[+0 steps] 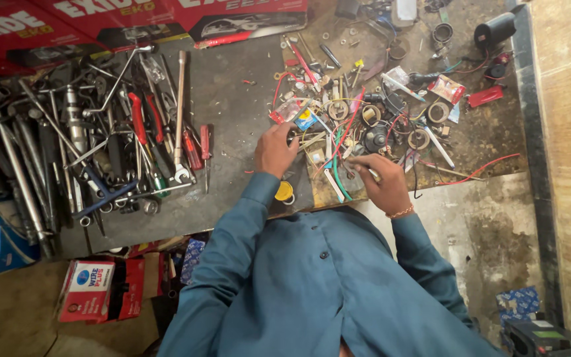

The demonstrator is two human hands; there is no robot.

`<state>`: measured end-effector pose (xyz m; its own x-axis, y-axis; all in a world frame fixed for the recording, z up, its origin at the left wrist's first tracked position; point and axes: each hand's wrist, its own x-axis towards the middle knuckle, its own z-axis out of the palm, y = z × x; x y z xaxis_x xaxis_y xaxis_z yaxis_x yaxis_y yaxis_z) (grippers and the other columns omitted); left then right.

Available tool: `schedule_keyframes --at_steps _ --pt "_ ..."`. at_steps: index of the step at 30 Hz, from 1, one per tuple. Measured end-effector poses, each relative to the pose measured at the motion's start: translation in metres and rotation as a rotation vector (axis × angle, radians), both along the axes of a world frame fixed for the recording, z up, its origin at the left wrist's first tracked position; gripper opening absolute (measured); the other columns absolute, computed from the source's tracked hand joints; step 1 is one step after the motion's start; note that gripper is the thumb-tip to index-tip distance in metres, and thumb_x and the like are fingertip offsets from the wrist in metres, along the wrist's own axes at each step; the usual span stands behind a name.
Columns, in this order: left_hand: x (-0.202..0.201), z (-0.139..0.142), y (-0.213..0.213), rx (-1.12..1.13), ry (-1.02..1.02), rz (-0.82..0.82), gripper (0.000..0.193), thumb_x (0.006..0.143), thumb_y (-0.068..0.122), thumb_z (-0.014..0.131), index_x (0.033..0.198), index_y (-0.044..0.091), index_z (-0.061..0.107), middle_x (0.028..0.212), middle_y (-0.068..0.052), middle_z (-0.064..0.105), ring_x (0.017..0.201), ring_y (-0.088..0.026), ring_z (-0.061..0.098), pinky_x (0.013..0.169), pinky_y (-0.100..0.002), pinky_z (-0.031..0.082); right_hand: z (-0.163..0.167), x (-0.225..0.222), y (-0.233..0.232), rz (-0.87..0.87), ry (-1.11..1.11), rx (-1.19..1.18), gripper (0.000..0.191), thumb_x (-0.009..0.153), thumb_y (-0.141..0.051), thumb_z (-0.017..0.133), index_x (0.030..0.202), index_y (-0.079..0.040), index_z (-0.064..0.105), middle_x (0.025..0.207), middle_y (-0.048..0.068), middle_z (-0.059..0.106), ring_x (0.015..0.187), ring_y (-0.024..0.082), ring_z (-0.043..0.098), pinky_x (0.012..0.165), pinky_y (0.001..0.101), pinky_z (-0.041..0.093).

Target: The person stands at a cluttered workbench and sorts through a pile of small metal parts, wires, and fasteners, picking up individual pieces, moving them aside, and gathering them into groups on the bench. They occasionally pick up and set down hand tools such as screwdrivers and pliers while working through the pile.

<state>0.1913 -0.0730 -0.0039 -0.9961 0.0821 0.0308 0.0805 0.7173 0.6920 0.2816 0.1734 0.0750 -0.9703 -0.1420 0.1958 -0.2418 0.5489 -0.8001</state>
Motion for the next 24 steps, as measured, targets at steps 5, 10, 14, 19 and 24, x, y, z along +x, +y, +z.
schedule_keyframes --at_steps 5,10,14,19,24 --pt "0.005 0.001 -0.023 0.171 0.030 -0.022 0.026 0.082 0.020 0.077 0.107 0.011 0.075 0.092 -0.013 0.073 0.083 -0.030 0.072 0.077 -0.041 0.057 0.005 -0.020 -0.023 -0.060 -0.066 -0.037 0.015 0.098 -0.003 0.066 0.111 -0.004 0.074 0.100 0.012 0.075 0.085 0.023 0.075 0.074 0.0329 0.057" --pt "0.044 0.026 -0.078 0.364 -0.243 0.068 0.036 0.083 0.026 0.084 0.115 0.011 0.077 0.086 -0.005 0.074 0.076 -0.013 0.068 0.073 -0.031 0.056 -0.009 -0.040 -0.047 -0.084 -0.035 0.006 0.015 0.097 -0.003 0.068 0.110 -0.004 0.073 0.100 0.014 0.073 0.080 0.027 0.073 0.071 0.0344 0.057" --pt "0.085 0.038 -0.131 0.619 -0.327 0.201 0.035 0.090 0.017 0.081 0.122 0.004 0.076 0.092 0.001 0.068 0.082 -0.006 0.060 0.074 -0.025 0.050 -0.030 -0.049 -0.049 -0.132 -0.033 0.206 0.015 0.094 -0.005 0.070 0.108 -0.008 0.076 0.097 0.014 0.070 0.085 0.031 0.068 0.078 0.0420 0.054" --pt "0.119 0.030 -0.174 0.896 -0.206 0.400 0.031 0.092 0.008 0.073 0.122 0.000 0.071 0.102 0.000 0.071 0.087 -0.007 0.064 0.079 -0.023 0.054 -0.054 -0.056 -0.049 -0.061 0.075 0.400 0.018 0.086 -0.013 0.076 0.104 -0.011 0.078 0.098 0.012 0.064 0.096 0.034 0.057 0.085 0.0446 0.047" --pt "0.137 0.019 -0.201 1.052 -0.092 0.615 0.028 0.095 0.009 0.070 0.121 0.002 0.070 0.105 0.001 0.071 0.090 -0.006 0.064 0.080 -0.025 0.059 -0.072 -0.069 -0.060 -0.013 0.141 0.630 0.029 0.079 -0.019 0.081 0.107 -0.015 0.079 0.099 0.014 0.057 0.097 0.036 0.053 0.081 0.0471 0.043"
